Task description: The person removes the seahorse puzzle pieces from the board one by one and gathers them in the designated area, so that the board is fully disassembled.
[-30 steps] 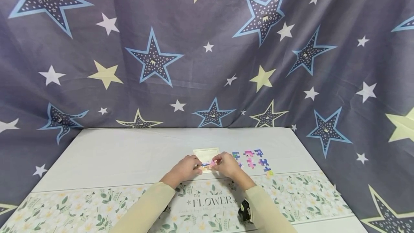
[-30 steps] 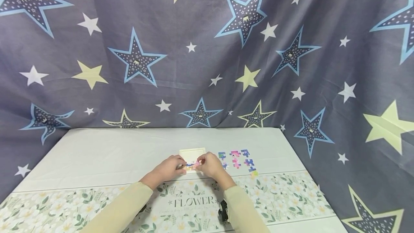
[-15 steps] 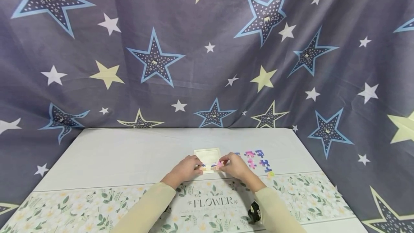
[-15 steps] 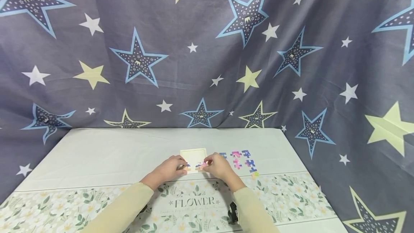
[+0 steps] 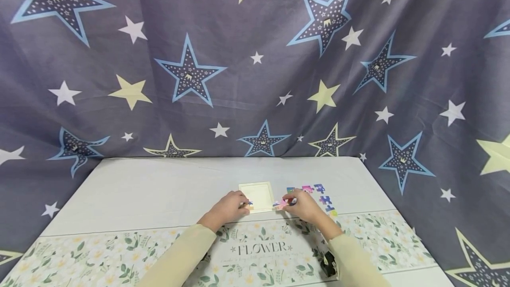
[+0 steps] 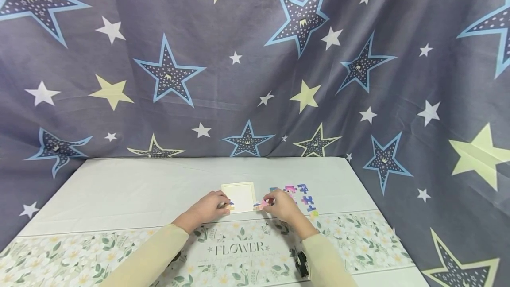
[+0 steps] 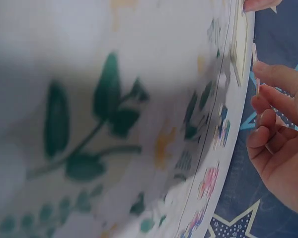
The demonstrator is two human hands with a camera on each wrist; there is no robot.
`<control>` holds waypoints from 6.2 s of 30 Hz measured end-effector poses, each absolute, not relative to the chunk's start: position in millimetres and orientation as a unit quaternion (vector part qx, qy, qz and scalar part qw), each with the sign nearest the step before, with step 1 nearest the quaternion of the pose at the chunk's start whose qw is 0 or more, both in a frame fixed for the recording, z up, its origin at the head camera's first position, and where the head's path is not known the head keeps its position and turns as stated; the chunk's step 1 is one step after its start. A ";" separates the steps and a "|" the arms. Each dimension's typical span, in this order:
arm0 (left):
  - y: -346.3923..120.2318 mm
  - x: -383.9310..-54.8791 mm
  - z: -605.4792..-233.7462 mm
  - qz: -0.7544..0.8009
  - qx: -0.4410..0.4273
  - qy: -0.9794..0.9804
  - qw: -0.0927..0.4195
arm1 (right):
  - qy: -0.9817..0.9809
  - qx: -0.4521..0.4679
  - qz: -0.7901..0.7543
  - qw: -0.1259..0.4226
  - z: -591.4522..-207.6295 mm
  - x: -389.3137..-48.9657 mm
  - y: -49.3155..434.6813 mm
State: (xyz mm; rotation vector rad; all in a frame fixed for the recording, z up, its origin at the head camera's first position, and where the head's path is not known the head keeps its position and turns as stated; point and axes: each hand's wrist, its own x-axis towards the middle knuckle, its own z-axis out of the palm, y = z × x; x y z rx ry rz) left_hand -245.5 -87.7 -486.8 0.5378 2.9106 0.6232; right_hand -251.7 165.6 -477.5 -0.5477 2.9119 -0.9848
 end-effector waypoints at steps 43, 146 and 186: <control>-87.7 -246.5 -485.4 0.205 0.185 0.959 0.059 | 0.947 -0.168 -0.275 0.001 -479.3 -242.5 248.5; -88.0 -241.9 -483.9 0.222 0.181 0.957 0.049 | 0.944 -0.102 -0.312 0.025 -479.2 -236.6 251.1; -96.0 -245.1 -487.3 0.202 0.162 0.965 0.048 | 0.913 -0.179 -0.364 0.048 -490.1 -251.8 113.3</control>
